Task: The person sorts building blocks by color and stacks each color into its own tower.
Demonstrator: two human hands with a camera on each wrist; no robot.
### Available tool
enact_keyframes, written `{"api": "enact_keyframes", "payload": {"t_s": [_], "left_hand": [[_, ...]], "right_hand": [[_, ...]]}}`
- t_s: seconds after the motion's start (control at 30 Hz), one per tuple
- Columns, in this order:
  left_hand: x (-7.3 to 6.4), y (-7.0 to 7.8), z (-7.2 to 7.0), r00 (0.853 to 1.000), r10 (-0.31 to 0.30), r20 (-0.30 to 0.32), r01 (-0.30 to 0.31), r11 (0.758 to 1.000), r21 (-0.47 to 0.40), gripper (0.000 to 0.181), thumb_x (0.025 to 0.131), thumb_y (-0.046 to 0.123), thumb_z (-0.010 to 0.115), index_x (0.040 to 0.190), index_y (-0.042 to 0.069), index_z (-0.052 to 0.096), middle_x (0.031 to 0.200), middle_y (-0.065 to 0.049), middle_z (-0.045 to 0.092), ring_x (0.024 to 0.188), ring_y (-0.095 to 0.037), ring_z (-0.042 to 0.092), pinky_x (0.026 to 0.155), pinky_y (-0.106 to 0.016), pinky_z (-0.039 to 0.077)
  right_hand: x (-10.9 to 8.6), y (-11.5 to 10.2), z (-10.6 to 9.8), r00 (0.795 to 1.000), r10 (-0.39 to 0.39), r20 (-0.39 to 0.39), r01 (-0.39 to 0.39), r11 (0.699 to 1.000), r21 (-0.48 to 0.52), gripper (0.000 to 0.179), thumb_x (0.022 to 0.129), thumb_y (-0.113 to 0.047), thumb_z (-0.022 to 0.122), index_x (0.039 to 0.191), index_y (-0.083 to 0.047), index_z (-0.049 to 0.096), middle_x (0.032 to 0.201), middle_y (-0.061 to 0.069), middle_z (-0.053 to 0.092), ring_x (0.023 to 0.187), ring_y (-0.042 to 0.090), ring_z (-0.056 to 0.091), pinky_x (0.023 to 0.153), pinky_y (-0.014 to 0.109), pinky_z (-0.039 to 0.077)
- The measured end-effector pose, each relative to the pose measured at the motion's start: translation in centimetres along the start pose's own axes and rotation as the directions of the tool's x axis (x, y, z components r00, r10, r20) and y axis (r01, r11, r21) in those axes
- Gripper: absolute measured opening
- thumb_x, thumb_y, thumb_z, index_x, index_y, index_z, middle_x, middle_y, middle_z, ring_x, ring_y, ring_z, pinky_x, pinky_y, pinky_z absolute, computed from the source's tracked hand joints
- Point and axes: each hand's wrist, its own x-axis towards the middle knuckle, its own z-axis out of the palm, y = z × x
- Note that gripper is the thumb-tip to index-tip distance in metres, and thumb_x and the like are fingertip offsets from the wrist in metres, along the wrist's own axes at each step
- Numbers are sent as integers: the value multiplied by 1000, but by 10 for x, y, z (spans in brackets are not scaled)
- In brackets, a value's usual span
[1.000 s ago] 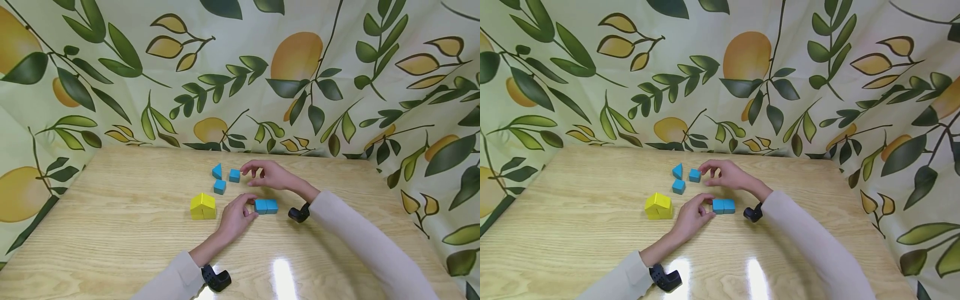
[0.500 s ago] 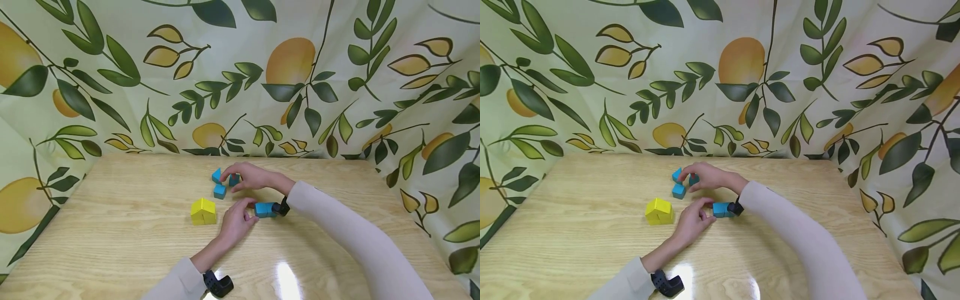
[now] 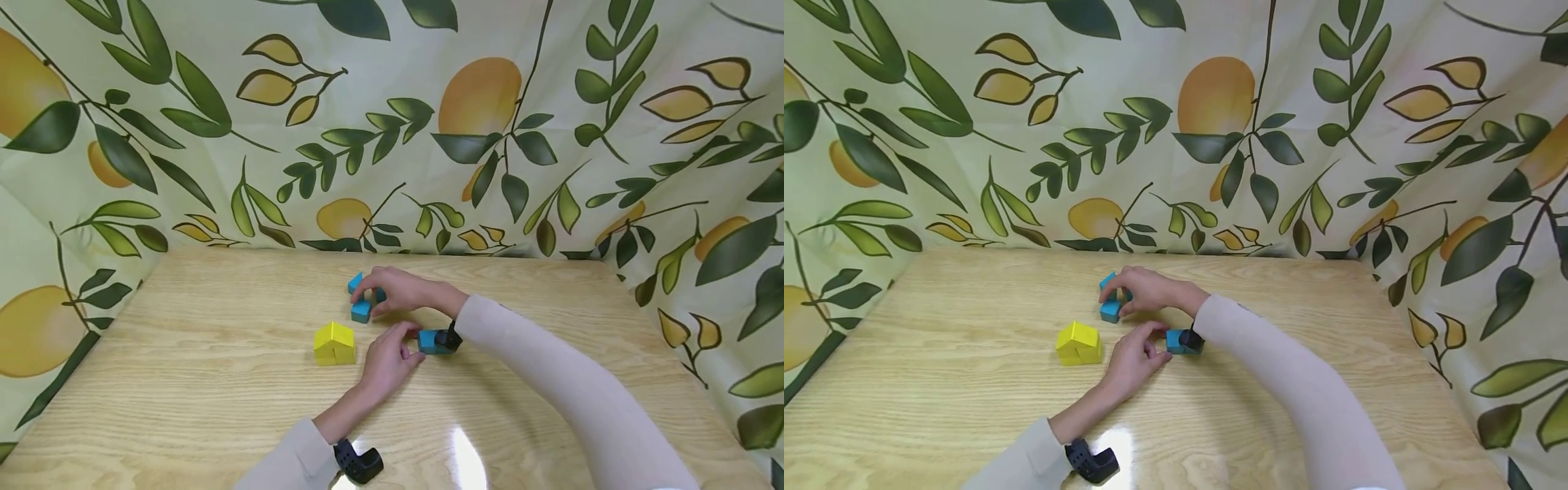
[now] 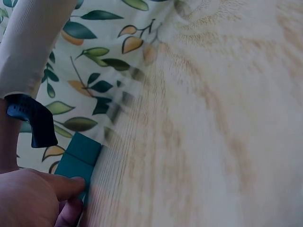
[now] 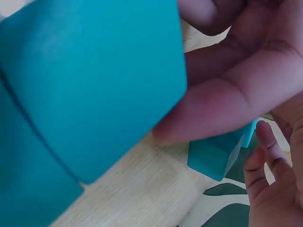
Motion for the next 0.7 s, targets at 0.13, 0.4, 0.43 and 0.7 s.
{"api": "enact_keyframes", "payload": {"t_s": [0.13, 0.4, 0.43, 0.7], "left_hand": [[1, 2, -1, 999, -28, 19, 28, 1000, -8, 40, 76, 6, 79, 112, 7, 61, 95, -3, 63, 58, -1, 47, 63, -27, 41], [0, 5, -3, 994, -94, 51, 93, 996, 10, 41, 79, 9, 78, 116, 9, 61, 90, -1, 60, 57, -2, 47, 67, -30, 39], [0, 5, -3, 994, -97, 52, 97, 995, 11, 41, 79, 9, 78, 116, 10, 61, 88, -1, 59, 57, -2, 47, 67, -30, 39], [0, 6, -3, 995, -89, 52, 89, 996, 6, 41, 79, 8, 78, 116, 11, 61, 94, 0, 61, 57, -2, 47, 69, -31, 40]], "right_hand": [[0, -1, -1, 1000, 13, -10, -13, 1000, -11, 37, 80, -13, 79, 116, -15, 69, 104, -4, 63, 92, 19, 52, 80, 28, 41], [-9, 4, 0, 1000, 10, -24, -10, 1000, -1, 34, 81, -15, 78, 113, -11, 70, 102, -5, 65, 90, 13, 56, 83, 27, 43], [-11, 6, 0, 999, 21, -28, -21, 1000, 1, 34, 81, -14, 78, 113, -11, 70, 102, -5, 65, 89, 13, 56, 82, 26, 44], [-28, 17, -3, 996, 58, -72, -57, 998, 12, 34, 79, -14, 80, 111, -8, 70, 100, -2, 65, 81, 17, 57, 76, 26, 47]]}}
